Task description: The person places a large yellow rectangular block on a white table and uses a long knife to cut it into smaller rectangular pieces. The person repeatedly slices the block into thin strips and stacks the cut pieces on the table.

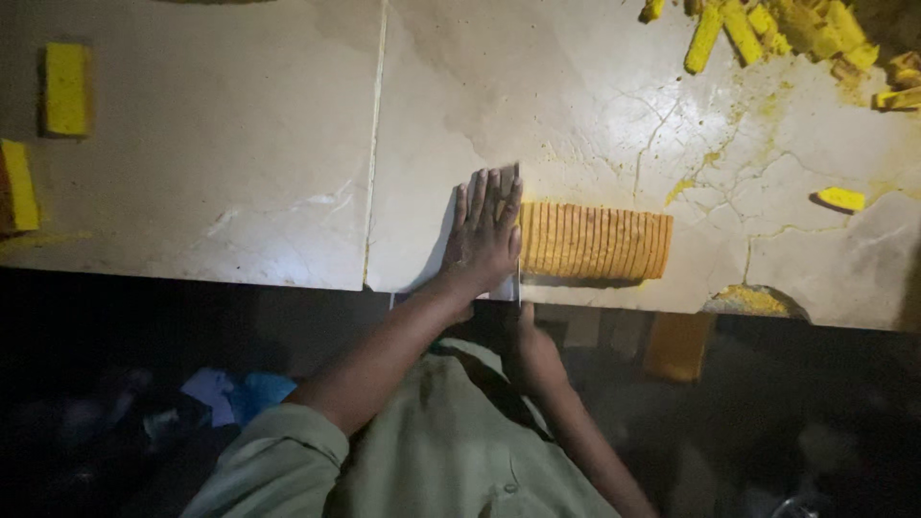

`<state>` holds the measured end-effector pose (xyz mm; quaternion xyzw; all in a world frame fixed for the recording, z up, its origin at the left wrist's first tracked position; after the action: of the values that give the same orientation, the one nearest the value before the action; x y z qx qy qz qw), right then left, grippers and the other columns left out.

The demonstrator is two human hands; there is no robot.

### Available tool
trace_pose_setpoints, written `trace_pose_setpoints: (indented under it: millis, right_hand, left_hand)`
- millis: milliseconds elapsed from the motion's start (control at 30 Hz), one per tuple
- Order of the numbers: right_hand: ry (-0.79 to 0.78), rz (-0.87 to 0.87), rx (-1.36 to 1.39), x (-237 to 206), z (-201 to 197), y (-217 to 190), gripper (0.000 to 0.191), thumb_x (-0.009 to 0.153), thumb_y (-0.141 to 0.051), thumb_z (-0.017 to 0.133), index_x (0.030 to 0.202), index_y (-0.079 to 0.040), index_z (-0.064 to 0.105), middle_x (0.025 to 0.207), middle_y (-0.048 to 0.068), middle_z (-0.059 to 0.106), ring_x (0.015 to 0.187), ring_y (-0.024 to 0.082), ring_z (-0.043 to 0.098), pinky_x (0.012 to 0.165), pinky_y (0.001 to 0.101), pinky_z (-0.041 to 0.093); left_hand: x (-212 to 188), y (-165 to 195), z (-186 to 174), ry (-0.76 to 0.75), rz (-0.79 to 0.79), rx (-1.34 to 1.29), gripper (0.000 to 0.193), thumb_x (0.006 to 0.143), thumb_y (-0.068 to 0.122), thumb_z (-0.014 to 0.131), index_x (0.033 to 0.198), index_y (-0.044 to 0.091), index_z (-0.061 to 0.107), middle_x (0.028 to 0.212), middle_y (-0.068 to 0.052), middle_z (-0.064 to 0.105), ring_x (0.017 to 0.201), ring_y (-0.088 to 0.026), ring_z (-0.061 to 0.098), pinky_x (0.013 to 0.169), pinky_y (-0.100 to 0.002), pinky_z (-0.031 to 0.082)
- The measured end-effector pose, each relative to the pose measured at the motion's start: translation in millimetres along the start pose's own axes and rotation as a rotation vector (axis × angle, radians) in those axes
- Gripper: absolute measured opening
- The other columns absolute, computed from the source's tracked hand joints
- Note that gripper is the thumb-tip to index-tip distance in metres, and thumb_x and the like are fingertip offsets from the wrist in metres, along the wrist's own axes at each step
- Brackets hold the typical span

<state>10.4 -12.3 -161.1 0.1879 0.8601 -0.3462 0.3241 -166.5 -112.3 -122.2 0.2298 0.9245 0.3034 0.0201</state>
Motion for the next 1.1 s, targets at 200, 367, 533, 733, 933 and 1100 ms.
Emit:
trace_pose_setpoints:
  millis: [200,367,533,733,933,1100]
  right_hand:
    - [0.078,-0.112,-0.225,45,-69,-98,0.056,0.089,-0.010,0.066,0.133,0.004,0.034,0.102,0.029,0.069,0.094,0.041,0.071,0.075,0.0482,0.058]
    - [0.024,-0.113,-0.163,11,-53,-100,0.046,0.093,-0.012,0.060,0.132,-0.001,0.037,0.099,0.023,0.070,0.088,0.038,0.073,0.071,0.0473,0.060]
    - [-0.255,-0.020,-0.252,-72,0,5,0.095,0.093,-0.049,0.054,0.158,0.009,0.017,0.098,0.022,0.073,0.092,0.035,0.070,0.085,0.0449,0.058]
    - [-0.028,0.175,0.131,4,11,7,0.056,0.105,-0.036,0.038,0.137,0.009,0.048,0.103,0.031,0.072,0.097,0.046,0.071,0.082,0.0501,0.054]
    - [0.090,-0.162,-0.186,24,-65,-111,0.069,0.083,-0.019,0.070,0.135,0.007,0.033,0.105,0.032,0.072,0.099,0.048,0.070,0.082,0.0524,0.056]
    - [0.133,-0.113,-0.171,16,-70,-154,0.074,0.085,-0.021,0.073,0.138,0.008,0.031,0.103,0.035,0.070,0.100,0.049,0.070,0.081,0.0520,0.057]
  left_hand:
    - [10,-4,-1,-0.179,-0.008,0.002,0.072,0.104,0.030,0.041,0.165,0.012,0.006,0.168,-0.027,0.012,0.157,-0.042,0.008,0.125,-0.058,0.002]
    - [-2,-4,-12,-0.147,-0.038,0.022,0.070,0.107,0.032,0.040,0.164,0.009,0.007,0.167,-0.024,0.019,0.157,-0.040,0.013,0.127,-0.058,0.005]
    - [-2,0,-14,-0.050,0.034,0.032,0.073,0.101,0.027,0.044,0.162,0.002,0.012,0.166,-0.026,0.024,0.155,-0.042,0.018,0.125,-0.059,0.008]
    - [-2,1,-17,0.028,0.048,0.020,0.075,0.099,0.025,0.046,0.162,0.000,0.013,0.167,-0.027,0.024,0.156,-0.041,0.019,0.127,-0.060,0.009]
    - [0,-11,-17,-0.080,-0.011,-0.049,0.065,0.109,0.026,0.041,0.166,0.006,0.017,0.171,-0.017,0.026,0.161,-0.033,0.020,0.131,-0.053,0.011]
    - [-2,-14,-12,-0.137,-0.024,0.063,0.070,0.102,0.033,0.040,0.163,0.009,0.014,0.168,-0.016,0.020,0.156,-0.036,0.013,0.125,-0.054,0.006]
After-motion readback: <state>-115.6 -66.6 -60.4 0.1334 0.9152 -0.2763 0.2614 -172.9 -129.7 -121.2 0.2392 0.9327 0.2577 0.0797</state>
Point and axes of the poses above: each hand's wrist, its own x-axis towards the middle knuckle, its own z-axis out of the palm, y = z × x, the point moved 10 cm from there along x, towards the middle knuckle
